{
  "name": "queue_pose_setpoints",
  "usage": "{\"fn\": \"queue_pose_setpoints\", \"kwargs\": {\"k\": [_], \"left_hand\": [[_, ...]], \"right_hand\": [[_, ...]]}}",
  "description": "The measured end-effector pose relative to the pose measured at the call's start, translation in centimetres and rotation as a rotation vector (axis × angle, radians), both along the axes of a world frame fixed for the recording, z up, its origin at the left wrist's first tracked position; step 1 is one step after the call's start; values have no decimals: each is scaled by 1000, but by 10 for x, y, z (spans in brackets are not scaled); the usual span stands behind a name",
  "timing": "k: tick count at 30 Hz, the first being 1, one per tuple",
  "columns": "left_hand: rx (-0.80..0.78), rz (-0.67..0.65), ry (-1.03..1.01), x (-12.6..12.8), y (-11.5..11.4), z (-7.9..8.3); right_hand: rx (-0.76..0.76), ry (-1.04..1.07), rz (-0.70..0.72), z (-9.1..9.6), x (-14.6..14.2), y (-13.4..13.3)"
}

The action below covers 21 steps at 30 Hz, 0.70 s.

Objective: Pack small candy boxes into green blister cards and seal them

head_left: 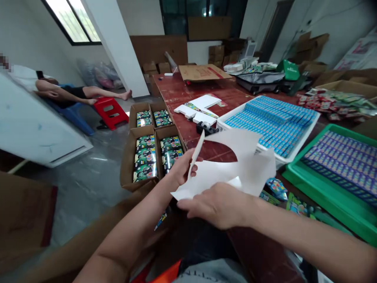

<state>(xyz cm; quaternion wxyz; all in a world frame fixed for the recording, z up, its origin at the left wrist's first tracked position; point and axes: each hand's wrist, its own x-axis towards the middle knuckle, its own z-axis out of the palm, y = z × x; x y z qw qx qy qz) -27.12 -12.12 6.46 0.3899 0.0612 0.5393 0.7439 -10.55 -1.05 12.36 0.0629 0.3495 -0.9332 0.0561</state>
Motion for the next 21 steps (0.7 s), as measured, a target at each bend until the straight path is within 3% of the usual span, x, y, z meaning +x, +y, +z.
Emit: {"fn": "queue_pose_setpoints", "kwargs": {"k": [3,6,9,13,18,21], "left_hand": [[-7,-35,-69,9,-3,-37],[-53,-53,-16,15,-11,-51],[-191,-42,154,16,-9,-52],[-349,96,344,15,8,-48],[-96,-161,-52,11,14,-32],[-242,-138,84,9,13,-27]], "right_hand": [[-10,-255,-437,-40,-17,19],[45,-305,-706,-62,-30,43],[68,-316,-756,-65,-37,48],[61,-302,-822,-59,-41,41],[-31,-330,-950,-63,-42,40],[-139,-335,-980,-63,-42,43]]}}
